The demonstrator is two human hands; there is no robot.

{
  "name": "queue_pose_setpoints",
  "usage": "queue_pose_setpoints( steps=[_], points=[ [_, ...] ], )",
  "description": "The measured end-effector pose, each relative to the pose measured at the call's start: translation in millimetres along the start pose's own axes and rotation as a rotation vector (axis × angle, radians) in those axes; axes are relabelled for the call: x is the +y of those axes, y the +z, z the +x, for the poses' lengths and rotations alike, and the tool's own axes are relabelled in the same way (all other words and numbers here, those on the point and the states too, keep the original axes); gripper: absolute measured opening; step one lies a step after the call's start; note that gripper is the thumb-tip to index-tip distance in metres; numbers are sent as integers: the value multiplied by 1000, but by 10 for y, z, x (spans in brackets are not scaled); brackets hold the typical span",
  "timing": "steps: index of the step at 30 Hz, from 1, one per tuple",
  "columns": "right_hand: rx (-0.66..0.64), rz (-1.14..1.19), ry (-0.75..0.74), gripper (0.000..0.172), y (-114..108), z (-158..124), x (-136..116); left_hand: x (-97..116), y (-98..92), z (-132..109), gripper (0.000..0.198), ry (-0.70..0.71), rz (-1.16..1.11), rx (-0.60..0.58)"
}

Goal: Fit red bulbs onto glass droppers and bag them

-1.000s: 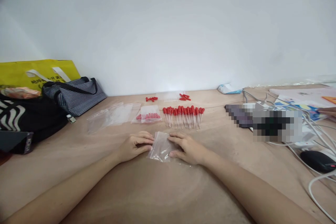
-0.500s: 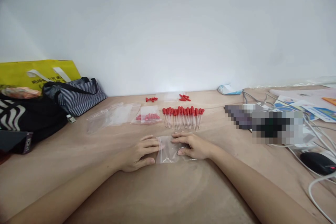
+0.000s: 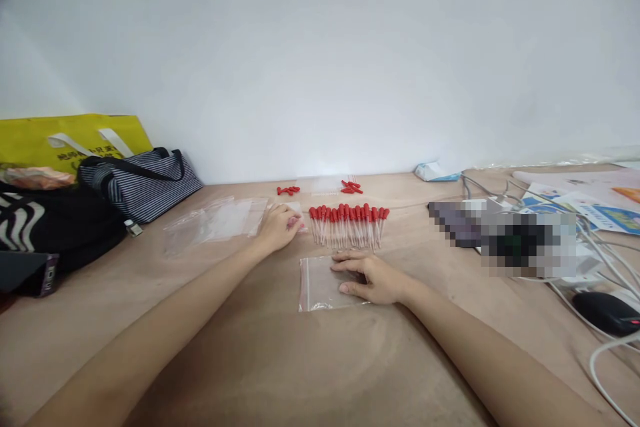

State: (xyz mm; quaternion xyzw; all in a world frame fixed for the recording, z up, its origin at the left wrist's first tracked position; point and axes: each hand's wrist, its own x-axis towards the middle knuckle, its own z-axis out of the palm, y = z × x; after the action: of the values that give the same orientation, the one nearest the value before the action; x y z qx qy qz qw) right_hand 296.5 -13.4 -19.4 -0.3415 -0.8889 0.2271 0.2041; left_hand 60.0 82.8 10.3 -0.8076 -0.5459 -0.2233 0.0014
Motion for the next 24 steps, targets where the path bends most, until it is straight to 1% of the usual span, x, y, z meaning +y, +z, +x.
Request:
queue_pose_setpoints(
  steps=[3, 6, 10, 12, 14, 17, 19, 21, 24],
  points=[
    [30, -17, -2, 45, 37, 11, 9, 89, 145, 326, 28, -152, 2, -34],
    [40, -24, -9, 46, 49, 14, 8, 117, 297, 547, 36, -287, -13, -83],
    [44, -33, -17, 46, 48, 15, 4, 102, 413, 696, 36, -406, -67, -97],
    [44, -40, -15, 46, 47, 17, 3, 92, 416, 722, 31, -441, -117, -82],
    [48, -46, -14, 46, 48, 21, 1, 87, 380, 723, 24, -456, -182, -49],
    [54, -46, -21, 46, 47, 26, -3, 80, 257, 667, 19, -437, -312, 44],
    [55, -45, -26, 46, 47, 28, -5, 66, 142, 560, 18, -419, -414, 133],
    [52, -48, -27, 47, 47, 27, -5, 36, 17, 364, 18, -400, -517, 214],
    [49, -50, -17, 47, 51, 25, -1, -47, -148, -94, 21, -345, -693, 280]
  ],
)
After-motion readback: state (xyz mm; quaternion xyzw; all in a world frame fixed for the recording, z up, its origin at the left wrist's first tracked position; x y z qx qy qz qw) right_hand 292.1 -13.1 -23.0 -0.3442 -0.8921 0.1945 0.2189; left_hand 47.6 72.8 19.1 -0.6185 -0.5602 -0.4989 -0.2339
